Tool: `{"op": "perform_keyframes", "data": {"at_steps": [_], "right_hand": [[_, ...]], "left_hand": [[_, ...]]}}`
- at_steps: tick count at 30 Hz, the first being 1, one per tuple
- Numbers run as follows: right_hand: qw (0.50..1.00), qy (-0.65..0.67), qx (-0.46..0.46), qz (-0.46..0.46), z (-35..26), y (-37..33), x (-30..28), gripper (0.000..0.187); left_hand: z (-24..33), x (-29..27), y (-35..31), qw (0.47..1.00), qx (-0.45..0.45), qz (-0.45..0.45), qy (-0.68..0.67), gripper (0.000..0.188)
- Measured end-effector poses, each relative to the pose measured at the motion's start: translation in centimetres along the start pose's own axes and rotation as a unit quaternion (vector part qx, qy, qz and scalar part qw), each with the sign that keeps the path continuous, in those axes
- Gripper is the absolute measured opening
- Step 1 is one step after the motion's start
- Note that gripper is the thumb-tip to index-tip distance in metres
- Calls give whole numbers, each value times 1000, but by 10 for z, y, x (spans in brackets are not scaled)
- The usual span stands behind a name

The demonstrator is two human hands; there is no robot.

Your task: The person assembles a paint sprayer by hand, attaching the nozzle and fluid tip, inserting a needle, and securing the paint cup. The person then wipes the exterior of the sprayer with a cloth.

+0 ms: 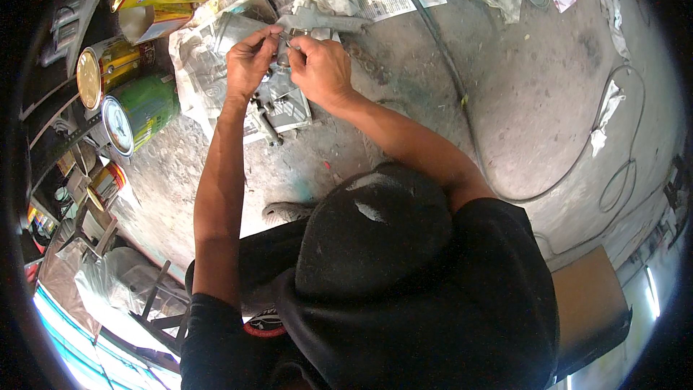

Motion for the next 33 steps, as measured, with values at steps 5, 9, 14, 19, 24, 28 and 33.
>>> {"op": "perform_keyframes", "data": {"at_steps": [5, 9, 14, 19, 24, 28, 33], "right_hand": [[996, -12, -61, 66, -6, 4, 1, 15], [998, -39, -36, 27, -7, 6, 5, 15], [1000, -21, -5, 8, -2, 6, 11, 16], [1000, -11, -3, 11, -1, 6, 14, 15], [1000, -22, -8, 13, -4, 7, 15, 15], [1000, -11, 7, -3, -1, 12, 15, 15], [999, 33, 43, 10, 5, 4, 10, 17]], "left_hand": [[2, 2, -1, 1000, -10, -4, -4, 22], [-3, 2, -1, 1000, -9, 0, -24, 21], [-3, 3, -2, 999, -5, 8, -37, 21], [0, 4, -4, 999, -10, 14, -28, 21], [-4, 2, -4, 1000, -8, 22, -16, 21], [-2, 4, -5, 999, 6, 35, 5, 21], [1, 3, -8, 999, 10, 39, 34, 22]]}}
Point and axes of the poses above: each hand's wrist, its own y-axis towards the middle knuckle, its own x-axis out of the palm, z = x × y, the point moved 5 cm from there along y, towards the middle knuckle, and after that the axes turned 7 degrees about -y, right-handed, at the moved point
